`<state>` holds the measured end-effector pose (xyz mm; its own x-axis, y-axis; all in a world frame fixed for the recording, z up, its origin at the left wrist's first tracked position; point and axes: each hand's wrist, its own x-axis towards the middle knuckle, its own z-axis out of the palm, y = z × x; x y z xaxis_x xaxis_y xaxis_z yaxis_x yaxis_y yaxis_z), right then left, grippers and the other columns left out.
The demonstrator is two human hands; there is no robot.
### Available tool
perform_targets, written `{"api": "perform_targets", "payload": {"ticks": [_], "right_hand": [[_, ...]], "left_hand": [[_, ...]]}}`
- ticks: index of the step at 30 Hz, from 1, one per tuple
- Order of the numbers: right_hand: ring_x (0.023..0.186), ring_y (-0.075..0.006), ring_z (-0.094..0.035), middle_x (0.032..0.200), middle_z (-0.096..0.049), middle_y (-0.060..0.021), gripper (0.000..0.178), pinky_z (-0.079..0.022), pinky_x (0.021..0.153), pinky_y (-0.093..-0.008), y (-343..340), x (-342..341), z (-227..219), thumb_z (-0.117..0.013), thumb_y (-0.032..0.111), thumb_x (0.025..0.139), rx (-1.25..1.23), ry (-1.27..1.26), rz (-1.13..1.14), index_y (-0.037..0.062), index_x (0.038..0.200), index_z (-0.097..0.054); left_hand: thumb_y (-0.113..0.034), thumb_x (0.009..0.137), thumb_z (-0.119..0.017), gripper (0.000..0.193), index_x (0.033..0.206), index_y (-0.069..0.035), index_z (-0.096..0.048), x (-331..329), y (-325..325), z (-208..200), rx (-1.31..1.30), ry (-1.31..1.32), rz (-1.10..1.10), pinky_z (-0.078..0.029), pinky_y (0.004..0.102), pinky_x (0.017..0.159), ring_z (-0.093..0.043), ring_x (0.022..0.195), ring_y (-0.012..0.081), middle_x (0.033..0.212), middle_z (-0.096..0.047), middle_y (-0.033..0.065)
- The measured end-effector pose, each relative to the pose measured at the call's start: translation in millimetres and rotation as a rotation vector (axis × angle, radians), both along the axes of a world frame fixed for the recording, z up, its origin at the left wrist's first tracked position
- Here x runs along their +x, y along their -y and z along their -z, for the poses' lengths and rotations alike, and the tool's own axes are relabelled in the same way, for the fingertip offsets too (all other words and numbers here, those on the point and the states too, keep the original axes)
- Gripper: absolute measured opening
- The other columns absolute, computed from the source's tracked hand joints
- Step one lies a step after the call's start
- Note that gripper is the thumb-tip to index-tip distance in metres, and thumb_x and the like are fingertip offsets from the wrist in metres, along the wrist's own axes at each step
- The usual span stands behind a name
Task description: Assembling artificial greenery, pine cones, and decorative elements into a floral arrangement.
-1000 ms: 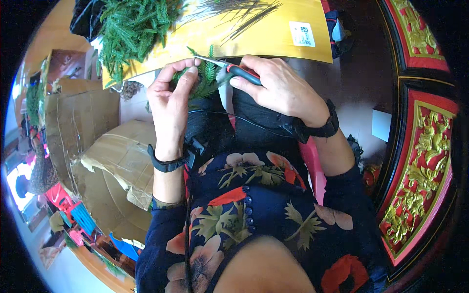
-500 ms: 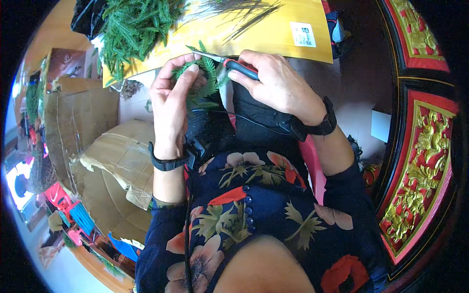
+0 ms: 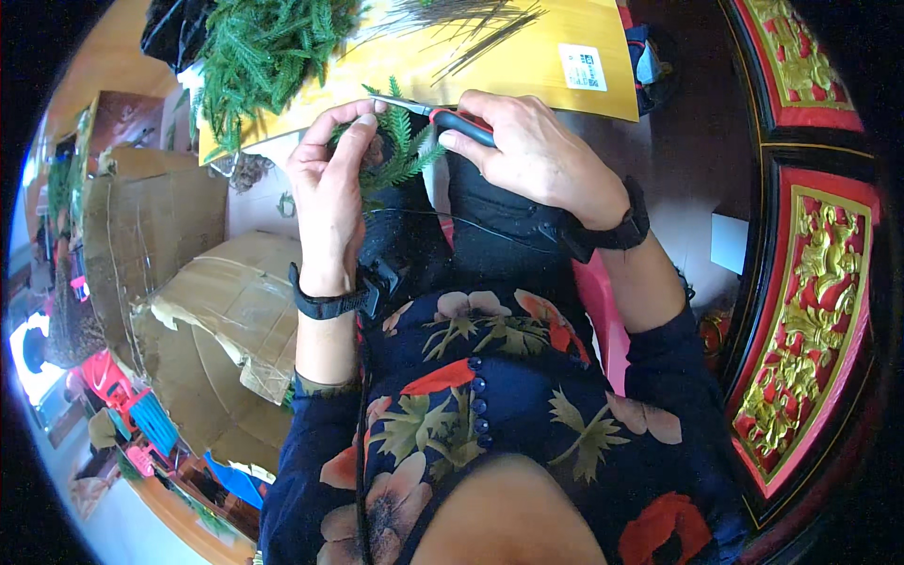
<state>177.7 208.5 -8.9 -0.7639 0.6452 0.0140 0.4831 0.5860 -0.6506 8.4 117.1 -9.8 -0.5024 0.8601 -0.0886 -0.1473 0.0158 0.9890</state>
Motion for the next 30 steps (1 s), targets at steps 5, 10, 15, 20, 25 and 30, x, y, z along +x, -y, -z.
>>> {"api": "perform_targets", "payload": {"ticks": [5, 10, 15, 20, 25, 30], "right_hand": [[0.085, -0.0379, -0.059, 0.09, -0.06, -0.0232, 0.034, -0.047, 0.076, -0.0412, 1, -6, -4, -0.058, 0.03, 0.085, -0.011, 0.056, -0.005, 0.0004, 0.102, -0.056], [0.085, -0.0384, -0.059, 0.09, -0.061, -0.0231, 0.034, -0.047, 0.075, -0.0426, 0, -11, 1, -0.058, 0.03, 0.085, 0.037, 0.04, -0.022, 0.0008, 0.102, -0.056], [0.082, -0.039, -0.059, 0.091, -0.061, -0.0216, 0.031, -0.047, 0.074, -0.0441, 1, -18, -4, -0.057, 0.028, 0.085, 0.052, 0.081, 0.01, 0.0009, 0.1, -0.056], [0.077, -0.0379, -0.06, 0.086, -0.061, -0.0213, 0.025, -0.048, 0.069, -0.0445, 2, -26, -8, -0.058, 0.022, 0.082, 0.202, 0.102, 0.04, 0.0004, 0.093, -0.055], [0.071, -0.0354, -0.061, 0.077, -0.058, -0.0193, 0.021, -0.048, 0.062, -0.0432, -3, -46, -9, -0.06, 0.016, 0.074, 0.66, 0.132, 0.038, 0.0013, 0.086, -0.052], [0.064, -0.0211, -0.056, 0.068, -0.052, -0.0071, 0.015, -0.04, 0.053, -0.0389, 13, -77, -28, -0.057, 0.017, 0.071, 1.202, 0.256, 0.11, 0.0063, 0.081, -0.056]], "left_hand": [[-0.008, 0.085, -0.059, 0.015, 0.098, 0.0, -0.064, -10, 3, 4, 0.012, 0.025, 0.03, -0.038, 0.0179, 0.059, -0.048, 0.064, 0.005, 0.078, -0.062, 0.0007], [-0.007, 0.085, -0.059, 0.015, 0.097, 0.0, -0.064, -10, 3, 1, 0.026, -0.088, -0.004, -0.038, 0.0175, 0.059, -0.048, 0.064, 0.0044, 0.077, -0.062, 0.0003], [-0.007, 0.085, -0.059, 0.017, 0.1, -0.001, -0.063, -15, 7, 0, -0.007, -0.079, -0.007, -0.04, 0.0184, 0.058, -0.049, 0.064, 0.005, 0.076, -0.061, 0.0003], [-0.007, 0.084, -0.058, 0.02, 0.102, 0.002, -0.061, -29, 11, 4, -0.07, 0.157, 0.069, -0.044, 0.0213, 0.057, -0.051, 0.064, 0.0076, 0.076, -0.059, 0.0027], [-0.006, 0.085, -0.056, 0.018, 0.098, 0.006, -0.058, -50, 7, 8, -0.03, 0.43, 0.126, -0.046, 0.0252, 0.056, -0.052, 0.064, 0.0123, 0.075, -0.055, 0.0062], [-0.006, 0.085, -0.055, 0.017, 0.096, 0.007, -0.056, -64, 6, 5, 0.025, 0.533, 0.114, -0.046, 0.0271, 0.056, -0.051, 0.064, 0.0146, 0.074, -0.054, 0.0076]]}}
